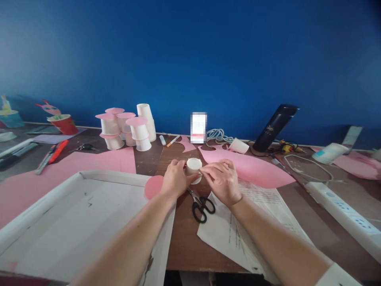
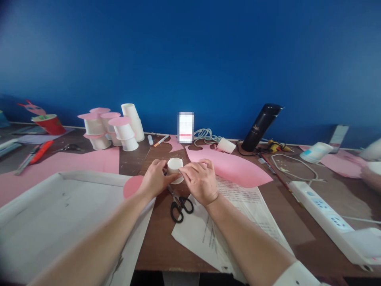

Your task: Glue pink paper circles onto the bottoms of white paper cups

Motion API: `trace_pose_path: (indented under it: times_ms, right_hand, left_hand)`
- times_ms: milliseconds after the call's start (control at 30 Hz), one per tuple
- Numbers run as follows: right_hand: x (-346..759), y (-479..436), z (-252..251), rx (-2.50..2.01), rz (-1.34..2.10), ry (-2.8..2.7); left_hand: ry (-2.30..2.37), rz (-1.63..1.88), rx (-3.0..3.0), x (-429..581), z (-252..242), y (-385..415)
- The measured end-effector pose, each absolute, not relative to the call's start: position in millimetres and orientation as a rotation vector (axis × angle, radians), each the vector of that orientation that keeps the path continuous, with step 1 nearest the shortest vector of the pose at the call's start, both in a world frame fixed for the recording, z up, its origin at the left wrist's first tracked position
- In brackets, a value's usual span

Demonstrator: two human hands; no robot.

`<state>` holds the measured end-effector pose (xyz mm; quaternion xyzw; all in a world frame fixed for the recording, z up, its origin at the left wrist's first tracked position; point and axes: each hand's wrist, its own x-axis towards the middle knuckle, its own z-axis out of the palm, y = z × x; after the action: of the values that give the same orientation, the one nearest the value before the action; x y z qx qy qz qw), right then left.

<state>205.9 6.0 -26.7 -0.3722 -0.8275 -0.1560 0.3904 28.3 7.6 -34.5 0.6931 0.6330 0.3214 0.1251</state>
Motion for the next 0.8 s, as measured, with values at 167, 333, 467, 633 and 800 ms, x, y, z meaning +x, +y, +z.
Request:
trace_pose_path:
  times_ms: [167,333,467,633,800]
  right_hand:
    - [202.9,4.9,-28.6,-1.057,-0.192,-1.958]
    - [202.0,-0.2,-26.4,-1.125,0.281,-1.803]
    - [204.2,5.0,-24.7,-1.117,0.743,-1.578]
    - [208.7,16.6,-26.5,-1.173,0.889,-1.351]
    - [211.2,19.8,-30.3,-1.186,0.861,-1.376]
  left_hand:
    - [1.936,0.914,2.024,30.9,-36.5,6.9]
    - [1.960,0.873,2.038,31.9,-35.3,5.8]
    - [1.898,0.881,2.034,20.1,-27.6,5.6]
    - [1.678,0.927,1.742,-17.1,-3.2,7.6]
    - [1.856,0.888,1.766,-29.0,1.2,10.1]
